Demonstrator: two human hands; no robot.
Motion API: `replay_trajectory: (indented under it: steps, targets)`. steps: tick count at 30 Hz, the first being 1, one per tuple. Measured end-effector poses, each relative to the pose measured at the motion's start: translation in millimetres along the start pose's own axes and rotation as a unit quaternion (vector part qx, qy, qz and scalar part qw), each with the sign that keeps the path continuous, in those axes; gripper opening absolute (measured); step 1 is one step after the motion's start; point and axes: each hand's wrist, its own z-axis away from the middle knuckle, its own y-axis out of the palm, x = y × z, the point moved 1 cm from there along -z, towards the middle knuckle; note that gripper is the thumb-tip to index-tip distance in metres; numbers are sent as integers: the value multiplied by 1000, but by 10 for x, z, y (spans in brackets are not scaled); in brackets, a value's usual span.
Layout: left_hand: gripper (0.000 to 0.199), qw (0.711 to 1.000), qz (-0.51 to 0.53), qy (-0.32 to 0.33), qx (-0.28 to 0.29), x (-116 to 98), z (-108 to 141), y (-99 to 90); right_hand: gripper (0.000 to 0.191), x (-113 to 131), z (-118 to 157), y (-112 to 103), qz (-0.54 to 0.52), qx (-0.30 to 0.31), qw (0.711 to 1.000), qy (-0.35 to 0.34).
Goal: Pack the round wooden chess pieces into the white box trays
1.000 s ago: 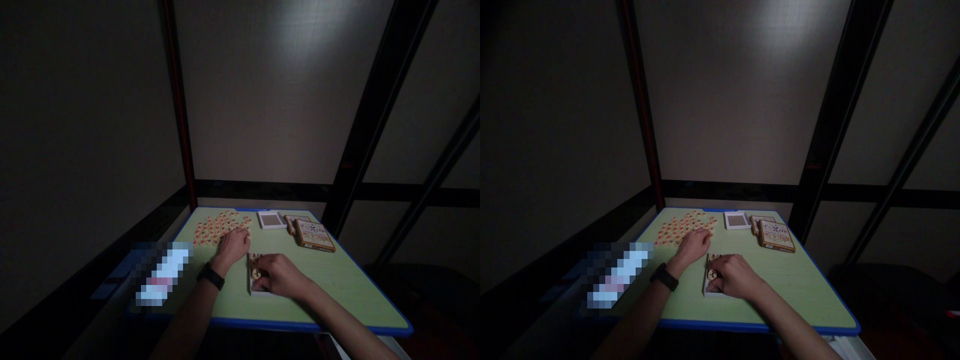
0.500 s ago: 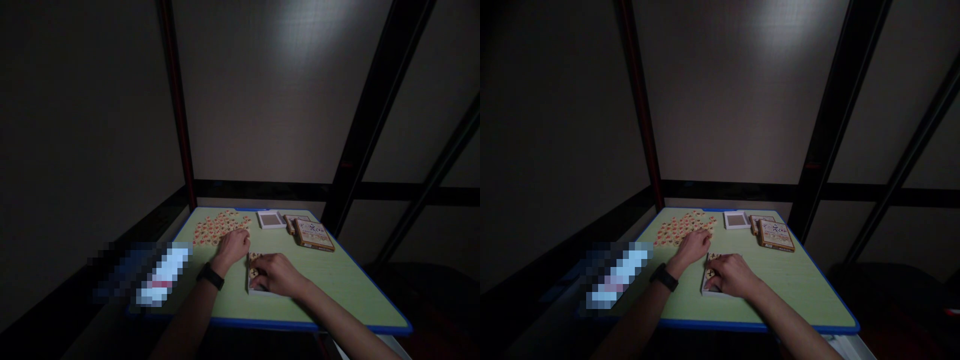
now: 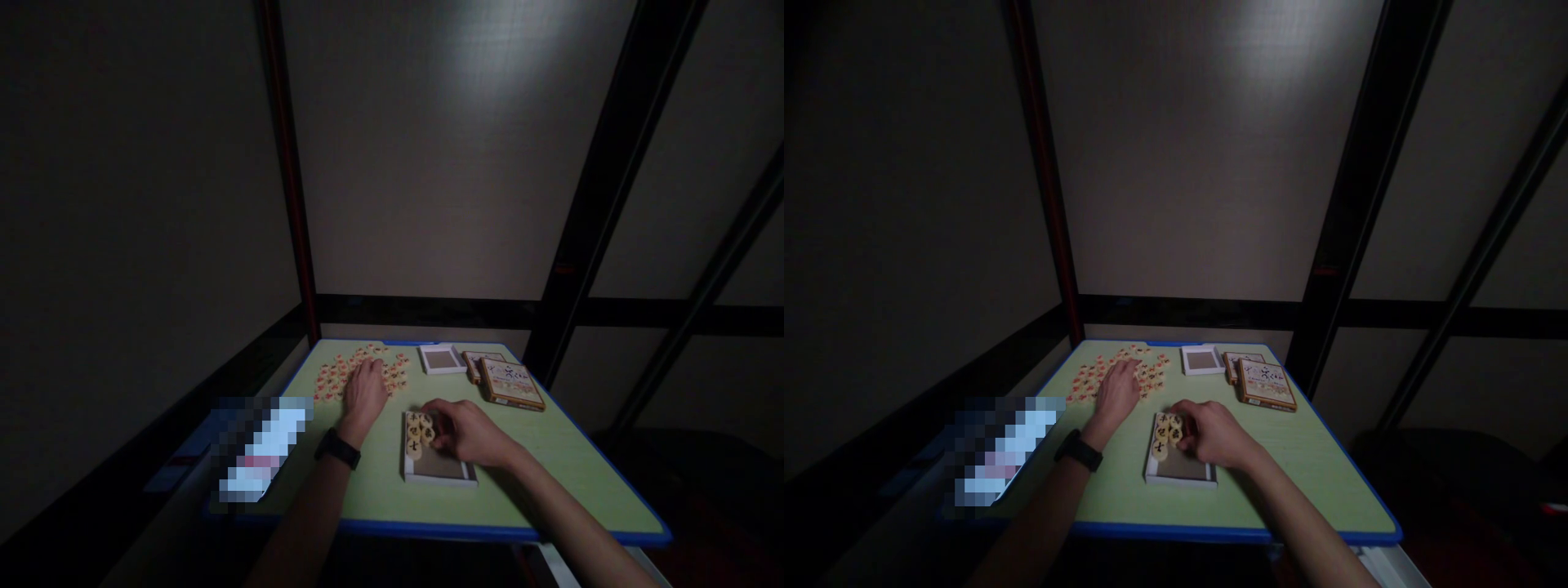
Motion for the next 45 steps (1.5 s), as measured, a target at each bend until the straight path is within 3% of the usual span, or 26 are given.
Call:
replay_trajectory:
  steps: [6, 16, 21, 25, 32, 39, 45]
  targets:
    - [32, 999, -39, 18, 29, -3, 17, 69, 52, -22, -25, 70, 39, 15, 999, 3]
    - [32, 999, -21, 7, 36, -25, 19, 25, 51, -55, -16, 94, 7, 8, 1000, -19]
    - [36, 999, -13, -32, 6, 60, -36, -64, 45, -70, -9, 61, -45, -8, 999, -19]
    - [37, 997, -13, -63, 36, 172, -89, -86, 34, -101, -21, 47, -67, -37, 997, -15]
    - [24, 996, 40, 58, 59, 133, -77, 40, 31, -161, -54, 39, 31, -116, 993, 3]
    - [41, 991, 1, 59, 121, 65, 16, -35, 31, -174, -47, 46, 92, -121, 988, 5]
    - [52, 989, -44, 33, 136, 38, 23, -154, 30, -169, -40, 45, 115, -114, 987, 14]
